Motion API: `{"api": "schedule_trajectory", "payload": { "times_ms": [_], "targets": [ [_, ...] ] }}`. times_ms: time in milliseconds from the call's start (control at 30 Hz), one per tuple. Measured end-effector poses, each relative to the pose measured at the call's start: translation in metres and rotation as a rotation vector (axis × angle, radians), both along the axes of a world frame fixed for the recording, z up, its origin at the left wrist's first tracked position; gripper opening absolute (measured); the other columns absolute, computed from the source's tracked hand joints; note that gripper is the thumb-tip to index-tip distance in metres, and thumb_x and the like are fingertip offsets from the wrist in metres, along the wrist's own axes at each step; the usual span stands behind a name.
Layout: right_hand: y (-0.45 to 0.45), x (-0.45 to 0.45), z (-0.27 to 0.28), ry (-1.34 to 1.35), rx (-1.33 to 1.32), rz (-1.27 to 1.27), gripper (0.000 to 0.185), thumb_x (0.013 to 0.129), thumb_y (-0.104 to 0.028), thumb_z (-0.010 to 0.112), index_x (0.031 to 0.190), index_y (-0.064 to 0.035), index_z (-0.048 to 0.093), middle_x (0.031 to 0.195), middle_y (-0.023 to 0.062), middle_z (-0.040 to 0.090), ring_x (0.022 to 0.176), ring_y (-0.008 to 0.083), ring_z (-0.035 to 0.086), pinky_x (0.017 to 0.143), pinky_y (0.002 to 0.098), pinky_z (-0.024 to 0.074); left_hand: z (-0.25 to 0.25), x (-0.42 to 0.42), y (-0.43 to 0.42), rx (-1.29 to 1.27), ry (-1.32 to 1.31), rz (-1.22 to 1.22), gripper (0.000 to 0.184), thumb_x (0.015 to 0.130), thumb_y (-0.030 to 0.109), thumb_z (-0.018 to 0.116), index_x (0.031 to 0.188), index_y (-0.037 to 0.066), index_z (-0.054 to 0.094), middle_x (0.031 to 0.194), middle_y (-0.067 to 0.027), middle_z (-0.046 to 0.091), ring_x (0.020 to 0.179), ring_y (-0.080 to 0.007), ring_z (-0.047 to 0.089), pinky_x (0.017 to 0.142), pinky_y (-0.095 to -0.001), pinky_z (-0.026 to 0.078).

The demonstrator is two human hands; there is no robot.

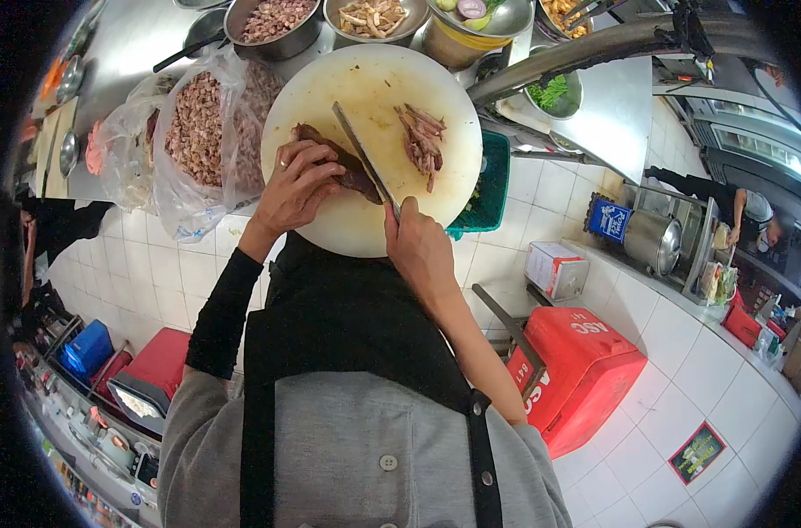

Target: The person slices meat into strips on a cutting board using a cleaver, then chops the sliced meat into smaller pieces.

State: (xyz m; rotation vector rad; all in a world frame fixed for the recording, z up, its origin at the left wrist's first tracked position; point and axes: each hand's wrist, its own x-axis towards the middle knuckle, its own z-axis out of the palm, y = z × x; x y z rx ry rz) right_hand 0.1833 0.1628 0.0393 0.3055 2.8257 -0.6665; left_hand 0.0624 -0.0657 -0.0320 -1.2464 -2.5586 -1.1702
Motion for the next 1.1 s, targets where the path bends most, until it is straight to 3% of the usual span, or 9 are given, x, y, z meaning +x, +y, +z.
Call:
{"api": "schedule_trajectory", "payload": {
  "times_ms": [367,467,567,667,867,1100],
  "targets": [
    [0.007,0.012,0.058,-0.075,0.005,-0.044,0.038,0.11,-0.032,0.06,0.091,0.0,0.053,0.064,0.0293,0.064,0.06,0.05,0.068,0.054,0.0582,0.0535,0.016,0.004,0.018,-0.108,-0.05,0.002,0.054,0.083,0.024,0.086,0.133,0.023,0.066,0.139,0.0004,0.062,0.133,-0.0305,0.051,0.114,-0.0569,0.032],
    [0.012,0.012,0.031,-0.082,0.065,-0.04,0.038,0.11,-0.032,0.06,0.091,0.0001,0.052,0.064,0.0297,0.064,0.061,0.0506,0.067,0.054,0.0596,0.0528,0.014,0.005,0.026,-0.123,-0.006,0.028,0.059,0.079,0.024,0.088,0.133,0.024,0.066,0.137,0.0003,0.062,0.131,-0.0314,0.052,0.112,-0.0578,0.033],
    [0.018,0.019,-0.014,0.031,-0.044,-0.091,0.038,0.11,-0.032,0.061,0.091,0.0004,0.053,0.064,0.03,0.064,0.061,0.0514,0.067,0.055,0.0601,0.0526,-0.009,0.009,0.036,-0.097,-0.043,0.059,0.059,0.076,0.023,0.088,0.131,0.025,0.067,0.134,0.0008,0.062,0.129,-0.0314,0.052,0.112,-0.0585,0.031],
    [0.017,0.014,-0.011,0.008,-0.055,-0.114,0.04,0.109,-0.032,0.062,0.09,0.0012,0.052,0.063,0.0302,0.063,0.06,0.0514,0.067,0.054,0.0598,0.052,-0.005,0.013,0.037,-0.161,0.02,0.078,0.06,0.075,0.014,0.087,0.131,0.023,0.067,0.138,-0.0022,0.061,0.134,-0.0329,0.051,0.116,-0.0613,0.029],
    [0.019,0.013,-0.015,0.08,-0.068,-0.105,0.039,0.109,-0.03,0.064,0.088,0.0015,0.052,0.062,0.0296,0.063,0.058,0.0503,0.066,0.052,0.0589,0.0518,-0.008,0.013,0.035,-0.16,-0.054,0.071,0.059,0.077,0.008,0.082,0.132,0.021,0.066,0.138,-0.0037,0.061,0.136,-0.0356,0.05,0.12,-0.0611,0.027],
    [0.016,0.012,-0.013,0.06,-0.045,-0.104,0.039,0.109,-0.03,0.063,0.088,0.0014,0.052,0.062,0.0293,0.063,0.057,0.0491,0.067,0.051,0.058,0.0527,0.003,0.006,0.021,-0.065,-0.077,0.104,0.059,0.081,0.006,0.081,0.137,0.018,0.063,0.139,-0.0094,0.06,0.137,-0.036,0.053,0.12,-0.0554,0.035]
  ]
}}
